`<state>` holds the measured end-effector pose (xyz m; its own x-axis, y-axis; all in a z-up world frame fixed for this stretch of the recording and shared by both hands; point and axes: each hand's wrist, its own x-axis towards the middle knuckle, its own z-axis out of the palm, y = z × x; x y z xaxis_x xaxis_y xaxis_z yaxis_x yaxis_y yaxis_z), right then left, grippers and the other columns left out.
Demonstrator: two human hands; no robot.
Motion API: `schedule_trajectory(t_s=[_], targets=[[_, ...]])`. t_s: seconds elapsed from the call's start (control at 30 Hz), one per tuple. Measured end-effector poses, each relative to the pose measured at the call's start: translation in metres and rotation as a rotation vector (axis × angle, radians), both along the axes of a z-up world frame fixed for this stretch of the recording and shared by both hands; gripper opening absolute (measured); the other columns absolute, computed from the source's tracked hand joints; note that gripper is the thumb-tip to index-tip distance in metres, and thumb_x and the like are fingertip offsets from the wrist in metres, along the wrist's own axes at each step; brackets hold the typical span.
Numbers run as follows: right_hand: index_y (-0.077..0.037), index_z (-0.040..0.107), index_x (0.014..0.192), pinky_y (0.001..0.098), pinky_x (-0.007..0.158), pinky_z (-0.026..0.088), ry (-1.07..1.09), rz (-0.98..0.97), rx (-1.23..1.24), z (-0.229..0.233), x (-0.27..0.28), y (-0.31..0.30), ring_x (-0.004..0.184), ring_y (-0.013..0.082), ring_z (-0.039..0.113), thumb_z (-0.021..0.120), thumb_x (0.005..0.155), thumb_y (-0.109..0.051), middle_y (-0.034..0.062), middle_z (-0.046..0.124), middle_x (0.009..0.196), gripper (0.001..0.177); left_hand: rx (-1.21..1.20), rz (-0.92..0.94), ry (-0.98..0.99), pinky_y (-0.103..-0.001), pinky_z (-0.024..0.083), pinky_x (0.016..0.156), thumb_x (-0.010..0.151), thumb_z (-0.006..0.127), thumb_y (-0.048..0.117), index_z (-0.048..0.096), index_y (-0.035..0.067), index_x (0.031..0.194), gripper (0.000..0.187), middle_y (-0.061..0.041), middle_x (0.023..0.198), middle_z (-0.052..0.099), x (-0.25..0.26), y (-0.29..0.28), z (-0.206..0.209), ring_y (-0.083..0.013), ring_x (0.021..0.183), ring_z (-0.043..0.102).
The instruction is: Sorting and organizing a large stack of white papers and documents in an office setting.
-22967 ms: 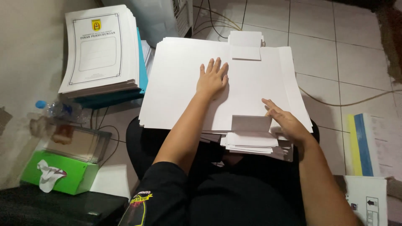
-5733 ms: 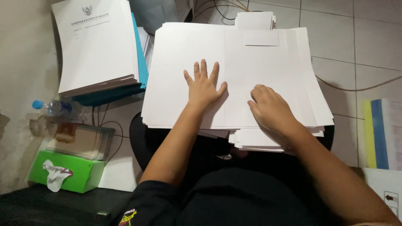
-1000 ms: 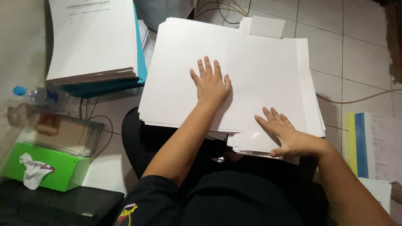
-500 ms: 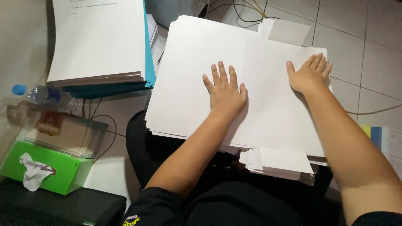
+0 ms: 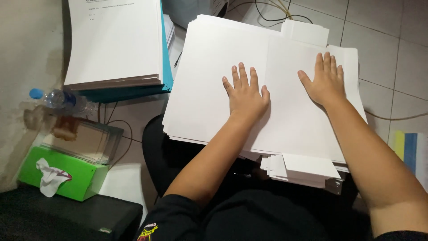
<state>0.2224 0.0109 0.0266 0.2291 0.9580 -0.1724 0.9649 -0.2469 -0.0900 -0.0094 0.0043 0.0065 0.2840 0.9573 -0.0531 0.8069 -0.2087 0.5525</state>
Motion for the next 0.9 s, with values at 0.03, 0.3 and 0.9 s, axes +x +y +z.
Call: schedule_trajectory(t_s=[0.03, 0.3, 0.9], targets=[[0.001, 0.017, 0.163, 0.0559, 0.126, 0.003, -0.004, 0.048, -0.039, 0.001, -0.001, -0.015, 0.158, 0.0366, 0.008, 0.025, 0.103, -0.069, 0.0260, 0.013, 0.170, 0.092, 0.005, 0.004, 0.007, -0.069, -0.011, 0.117, 0.101, 0.036, 0.035, 0.032, 0.000, 0.156, 0.065, -0.034, 0.164, 0.016, 0.000, -0.001, -0.002, -0.0446, 0.157, 0.003], [-0.016, 0.019, 0.163, 0.0554, 0.125, 0.000, 0.016, 0.210, -0.177, 0.014, -0.068, -0.181, 0.157, 0.0325, 0.011, 0.027, 0.096, -0.077, 0.0149, 0.014, 0.170, 0.091, 0.055, 0.015, -0.023, -0.069, -0.011, 0.117, 0.101, 0.038, 0.034, 0.035, -0.001, 0.155, 0.064, -0.034, 0.164, 0.019, -0.001, -0.005, 0.000, -0.0444, 0.157, 0.006], [0.003, 0.031, 0.159, 0.0570, 0.121, 0.009, 0.115, 0.364, 0.118, -0.011, -0.170, -0.035, 0.156, 0.0421, 0.013, 0.030, 0.106, -0.040, 0.0315, 0.023, 0.165, 0.068, 0.314, 0.387, -1.013, -0.033, 0.055, 0.088, 0.090, 0.041, 0.001, 0.073, 0.020, 0.098, 0.038, 0.002, 0.093, 0.075, -0.084, 0.015, -0.017, -0.0156, 0.094, 0.072]])
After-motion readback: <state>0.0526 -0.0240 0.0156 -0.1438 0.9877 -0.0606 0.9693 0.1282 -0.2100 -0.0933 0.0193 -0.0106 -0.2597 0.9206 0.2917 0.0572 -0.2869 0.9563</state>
